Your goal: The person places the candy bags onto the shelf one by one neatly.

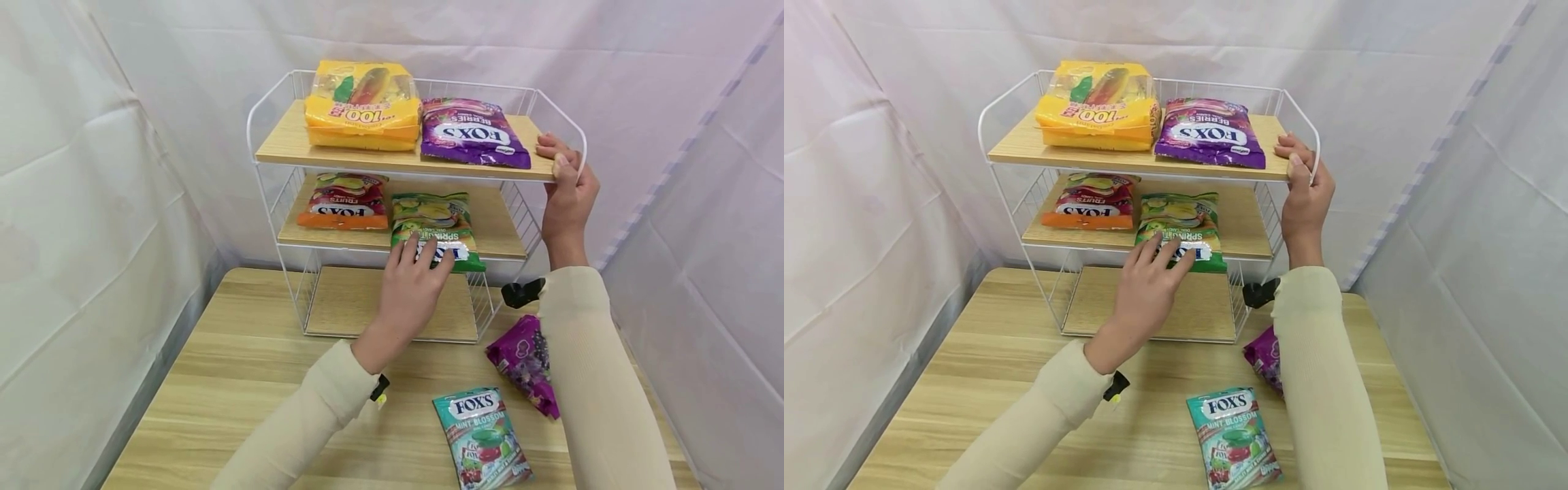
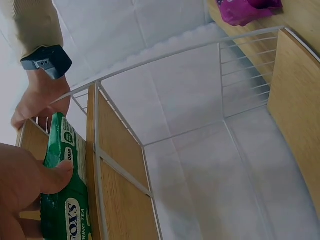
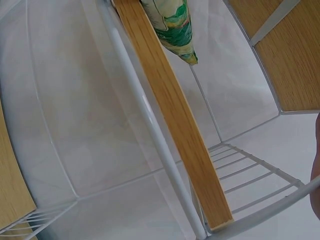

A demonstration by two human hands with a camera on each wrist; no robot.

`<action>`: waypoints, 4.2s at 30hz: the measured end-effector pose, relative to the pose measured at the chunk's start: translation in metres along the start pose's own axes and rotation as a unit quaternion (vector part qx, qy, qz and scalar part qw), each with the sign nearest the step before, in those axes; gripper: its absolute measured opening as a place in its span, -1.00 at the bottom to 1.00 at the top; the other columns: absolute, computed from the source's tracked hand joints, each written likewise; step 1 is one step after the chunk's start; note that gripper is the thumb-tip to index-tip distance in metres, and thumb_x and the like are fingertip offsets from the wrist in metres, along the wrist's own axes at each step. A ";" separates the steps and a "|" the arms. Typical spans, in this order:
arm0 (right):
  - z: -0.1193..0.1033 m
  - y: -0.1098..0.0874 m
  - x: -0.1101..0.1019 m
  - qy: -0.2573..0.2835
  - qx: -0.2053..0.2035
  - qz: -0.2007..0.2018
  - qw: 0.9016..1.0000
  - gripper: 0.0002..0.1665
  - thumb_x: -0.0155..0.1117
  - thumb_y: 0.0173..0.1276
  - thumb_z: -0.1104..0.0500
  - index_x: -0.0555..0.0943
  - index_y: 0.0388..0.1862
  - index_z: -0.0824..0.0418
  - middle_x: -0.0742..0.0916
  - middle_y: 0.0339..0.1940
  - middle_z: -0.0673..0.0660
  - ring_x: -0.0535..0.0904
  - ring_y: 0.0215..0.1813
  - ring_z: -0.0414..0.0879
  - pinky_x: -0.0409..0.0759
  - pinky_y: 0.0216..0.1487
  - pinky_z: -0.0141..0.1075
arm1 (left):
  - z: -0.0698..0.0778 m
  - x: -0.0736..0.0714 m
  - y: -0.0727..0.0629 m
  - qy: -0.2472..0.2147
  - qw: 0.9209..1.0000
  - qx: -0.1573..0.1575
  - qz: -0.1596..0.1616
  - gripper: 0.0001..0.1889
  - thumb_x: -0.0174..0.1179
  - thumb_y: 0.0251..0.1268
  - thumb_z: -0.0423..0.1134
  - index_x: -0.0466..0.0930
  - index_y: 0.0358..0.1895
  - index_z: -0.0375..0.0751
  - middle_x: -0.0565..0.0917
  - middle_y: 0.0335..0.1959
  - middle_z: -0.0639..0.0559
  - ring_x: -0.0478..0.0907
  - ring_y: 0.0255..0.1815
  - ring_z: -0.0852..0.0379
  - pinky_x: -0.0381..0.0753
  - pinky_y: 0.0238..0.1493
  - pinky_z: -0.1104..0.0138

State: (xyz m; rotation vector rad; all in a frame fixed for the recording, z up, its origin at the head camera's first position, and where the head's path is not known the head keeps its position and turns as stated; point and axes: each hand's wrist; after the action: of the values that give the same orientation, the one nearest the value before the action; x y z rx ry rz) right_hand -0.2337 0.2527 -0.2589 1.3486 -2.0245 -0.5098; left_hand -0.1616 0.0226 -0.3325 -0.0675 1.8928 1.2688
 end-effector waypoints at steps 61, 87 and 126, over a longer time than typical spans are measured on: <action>-0.016 -0.009 0.009 -0.011 -0.001 -0.004 1.000 -0.63 -0.07 0.32 0.23 0.68 -0.22 0.38 0.63 0.09 0.27 0.43 0.30 -0.03 0.44 0.22 -0.25 | 0.005 0.036 -0.011 0.073 0.996 0.001 -0.045 -0.48 0.06 0.31 -0.27 0.33 0.35 -0.18 0.35 0.34 -0.28 0.16 0.40 -0.25 0.12 0.35 -0.11; 0.001 0.001 -0.002 -0.007 -0.001 0.001 1.000 -0.63 -0.05 0.34 0.21 0.68 -0.23 0.38 0.63 0.10 0.28 0.43 0.30 -0.03 0.46 0.20 -0.25 | 0.013 0.034 -0.023 0.066 0.989 -0.008 -0.129 -0.25 0.09 0.32 -0.13 -0.01 0.50 -0.25 -0.03 0.52 -0.21 -0.19 0.51 -0.22 -0.21 0.42 -0.11; -0.002 -0.001 0.001 -0.011 0.005 0.002 1.000 -0.62 -0.06 0.34 0.22 0.69 -0.21 0.38 0.62 0.10 0.27 0.43 0.29 -0.02 0.46 0.20 -0.27 | 0.040 0.057 -0.097 -0.103 0.968 0.133 -0.184 -0.32 0.21 0.28 0.06 0.24 0.43 0.02 0.17 0.47 -0.04 -0.11 0.52 -0.05 -0.11 0.46 0.10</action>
State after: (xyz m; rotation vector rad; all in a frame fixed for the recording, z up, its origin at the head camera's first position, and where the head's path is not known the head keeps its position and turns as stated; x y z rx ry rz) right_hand -0.2321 0.2517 -0.2573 1.3500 -2.0495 -0.5167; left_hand -0.1292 0.0289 -0.4475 -0.1341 1.7538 0.7365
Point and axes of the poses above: each hand's wrist, its own y-axis towards the middle knuckle, its own x-axis out of the palm, z = x × y
